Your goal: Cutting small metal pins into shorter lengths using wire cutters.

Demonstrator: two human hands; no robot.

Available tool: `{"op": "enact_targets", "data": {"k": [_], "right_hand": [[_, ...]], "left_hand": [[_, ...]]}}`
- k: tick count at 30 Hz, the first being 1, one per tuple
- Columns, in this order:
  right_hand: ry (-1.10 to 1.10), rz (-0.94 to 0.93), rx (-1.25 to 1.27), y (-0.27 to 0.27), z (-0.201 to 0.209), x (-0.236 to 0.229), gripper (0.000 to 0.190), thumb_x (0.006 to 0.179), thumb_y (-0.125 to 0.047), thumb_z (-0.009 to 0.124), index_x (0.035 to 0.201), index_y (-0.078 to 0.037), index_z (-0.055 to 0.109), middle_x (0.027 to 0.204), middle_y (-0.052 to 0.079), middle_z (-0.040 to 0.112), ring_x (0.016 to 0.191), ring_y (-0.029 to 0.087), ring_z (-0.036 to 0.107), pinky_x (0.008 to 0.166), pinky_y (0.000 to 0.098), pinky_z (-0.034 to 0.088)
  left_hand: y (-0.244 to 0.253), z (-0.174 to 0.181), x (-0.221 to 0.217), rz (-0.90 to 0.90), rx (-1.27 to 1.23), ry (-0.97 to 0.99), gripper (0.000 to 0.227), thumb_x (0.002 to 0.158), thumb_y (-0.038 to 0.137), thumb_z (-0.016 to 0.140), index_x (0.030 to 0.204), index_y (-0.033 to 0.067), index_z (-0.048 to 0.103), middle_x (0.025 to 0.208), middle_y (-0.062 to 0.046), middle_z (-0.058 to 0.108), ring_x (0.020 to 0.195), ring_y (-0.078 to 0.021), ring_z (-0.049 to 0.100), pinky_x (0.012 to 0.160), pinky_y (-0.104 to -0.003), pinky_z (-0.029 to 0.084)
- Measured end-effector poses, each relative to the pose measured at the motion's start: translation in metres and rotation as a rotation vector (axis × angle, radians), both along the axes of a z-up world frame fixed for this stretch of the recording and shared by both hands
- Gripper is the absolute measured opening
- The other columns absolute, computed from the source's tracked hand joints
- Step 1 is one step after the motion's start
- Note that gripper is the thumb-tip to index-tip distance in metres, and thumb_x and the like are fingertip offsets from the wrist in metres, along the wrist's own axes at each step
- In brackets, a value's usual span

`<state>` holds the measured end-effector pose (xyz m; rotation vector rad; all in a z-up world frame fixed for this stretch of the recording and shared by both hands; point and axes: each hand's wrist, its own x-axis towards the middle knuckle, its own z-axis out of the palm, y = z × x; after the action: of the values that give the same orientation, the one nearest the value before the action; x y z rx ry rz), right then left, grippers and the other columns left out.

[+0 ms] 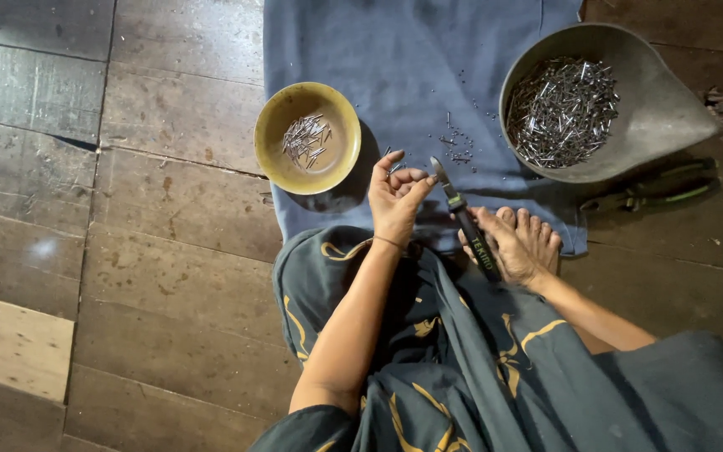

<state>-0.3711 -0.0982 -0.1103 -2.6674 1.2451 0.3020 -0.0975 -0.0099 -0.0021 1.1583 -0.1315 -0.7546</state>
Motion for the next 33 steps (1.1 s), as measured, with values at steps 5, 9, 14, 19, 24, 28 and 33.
{"op": "enact_targets", "data": {"k": [5,9,14,19,24,28,33], "right_hand": [[-0.064,-0.234,0.153,0.014,0.079,0.037,0.069,0.097,-0.067,0.041,0.133,-0.009,0.051,0.127,0.023,0.057,0.115,0.046,0.052,0.1,0.0576,0.037],[-0.103,-0.367,0.244,0.021,0.134,0.063,0.074,0.102,-0.073,0.038,0.125,-0.005,0.055,0.124,0.026,0.058,0.119,0.047,0.052,0.105,0.0567,0.034],[-0.084,-0.399,0.231,0.02,0.151,0.073,0.08,0.099,-0.083,0.034,0.116,-0.008,0.056,0.12,0.023,0.059,0.113,0.045,0.056,0.102,0.0544,0.038],[-0.586,-0.659,1.061,0.018,0.152,0.079,0.075,0.097,-0.074,0.045,0.112,-0.003,0.065,0.111,0.025,0.066,0.096,0.044,0.064,0.084,0.0605,0.048],[-0.712,-0.644,1.519,0.006,0.154,0.079,0.077,0.093,-0.072,0.046,0.12,-0.003,0.065,0.108,0.022,0.067,0.089,0.041,0.067,0.079,0.0606,0.052],[-0.031,-0.429,0.802,0.007,0.171,0.081,0.102,0.078,-0.101,0.027,0.132,-0.019,0.056,0.137,0.017,0.052,0.121,0.044,0.049,0.103,0.0611,0.03],[0.138,-0.361,0.523,0.011,0.212,0.098,0.109,0.072,-0.105,0.036,0.133,-0.017,0.061,0.151,0.016,0.05,0.136,0.041,0.049,0.115,0.0516,0.03]], "left_hand": [[0.004,0.007,-0.002,-0.058,-0.131,-0.066,0.06,0.077,-0.012,0.079,0.132,0.0014,0.058,0.109,-0.015,0.071,0.098,-0.02,0.075,0.079,-0.029,0.066],[-0.001,-0.01,-0.01,-0.106,-0.097,-0.15,0.055,0.078,-0.008,0.084,0.13,0.001,0.064,0.114,-0.014,0.072,0.105,-0.0212,0.073,0.087,-0.031,0.064],[-0.003,-0.008,-0.011,-0.09,0.08,-0.267,0.025,0.085,0.006,0.086,0.109,0.0037,0.078,0.107,-0.015,0.078,0.096,-0.0216,0.076,0.081,-0.03,0.065],[-0.001,0.012,-0.008,-0.03,0.183,-0.444,0.015,0.083,0.011,0.088,0.097,0.0078,0.082,0.098,-0.014,0.079,0.092,-0.0207,0.077,0.075,-0.027,0.063],[-0.001,0.02,-0.009,0.009,0.273,-0.542,0.011,0.081,0.011,0.088,0.09,0.0105,0.082,0.085,-0.011,0.079,0.079,-0.0164,0.076,0.065,-0.029,0.061],[0.0,0.022,-0.012,0.004,0.309,-0.518,0.011,0.08,0.012,0.088,0.089,0.0109,0.082,0.079,-0.01,0.077,0.074,-0.0167,0.074,0.062,-0.03,0.059],[-0.001,0.016,-0.012,-0.008,0.334,-0.459,0.013,0.081,0.016,0.088,0.092,0.0115,0.083,0.075,-0.011,0.076,0.07,-0.0143,0.072,0.061,-0.029,0.057]]}}
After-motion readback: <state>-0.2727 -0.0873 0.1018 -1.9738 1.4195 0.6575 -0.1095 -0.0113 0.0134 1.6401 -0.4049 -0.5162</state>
